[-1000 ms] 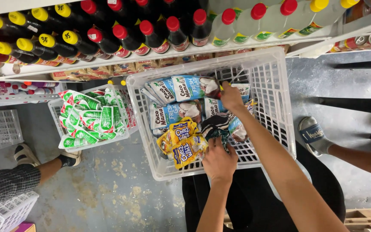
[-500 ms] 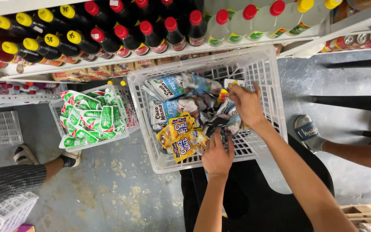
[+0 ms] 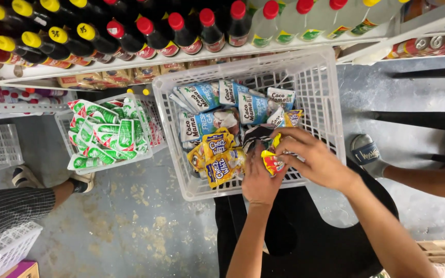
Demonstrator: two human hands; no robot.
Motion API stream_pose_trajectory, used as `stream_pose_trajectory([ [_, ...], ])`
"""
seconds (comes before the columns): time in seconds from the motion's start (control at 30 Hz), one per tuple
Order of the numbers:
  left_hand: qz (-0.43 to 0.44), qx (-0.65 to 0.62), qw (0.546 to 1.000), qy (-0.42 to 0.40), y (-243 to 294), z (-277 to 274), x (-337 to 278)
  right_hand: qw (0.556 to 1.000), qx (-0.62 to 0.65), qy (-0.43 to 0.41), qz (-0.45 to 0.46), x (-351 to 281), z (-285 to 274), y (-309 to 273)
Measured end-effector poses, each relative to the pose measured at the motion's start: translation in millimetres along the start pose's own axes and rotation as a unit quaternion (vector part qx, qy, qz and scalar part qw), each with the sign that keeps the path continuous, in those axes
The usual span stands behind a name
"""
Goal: Stocking various packaged food items like ketchup, cheese spread, and coconut milk from a basket onto grocery shelves.
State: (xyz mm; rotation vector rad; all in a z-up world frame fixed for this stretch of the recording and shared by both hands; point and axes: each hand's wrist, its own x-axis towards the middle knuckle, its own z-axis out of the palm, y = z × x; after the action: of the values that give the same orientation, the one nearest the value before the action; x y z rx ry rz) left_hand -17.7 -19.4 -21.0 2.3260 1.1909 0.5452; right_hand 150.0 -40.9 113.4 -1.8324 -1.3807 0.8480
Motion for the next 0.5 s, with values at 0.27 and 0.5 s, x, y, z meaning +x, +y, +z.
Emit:
stream_pose_trajectory([
  [0.27, 0.041, -0.056, 0.995, -0.065, -9, -3, -5, 0.993, 0.075, 0.071, 0.064, 9, 39, 40],
  [0.5, -0.042, -0.088, 0.994, -0.041, -9, 7, -13, 0.951, 0.242, 0.033, 0.187, 5, 78, 130],
])
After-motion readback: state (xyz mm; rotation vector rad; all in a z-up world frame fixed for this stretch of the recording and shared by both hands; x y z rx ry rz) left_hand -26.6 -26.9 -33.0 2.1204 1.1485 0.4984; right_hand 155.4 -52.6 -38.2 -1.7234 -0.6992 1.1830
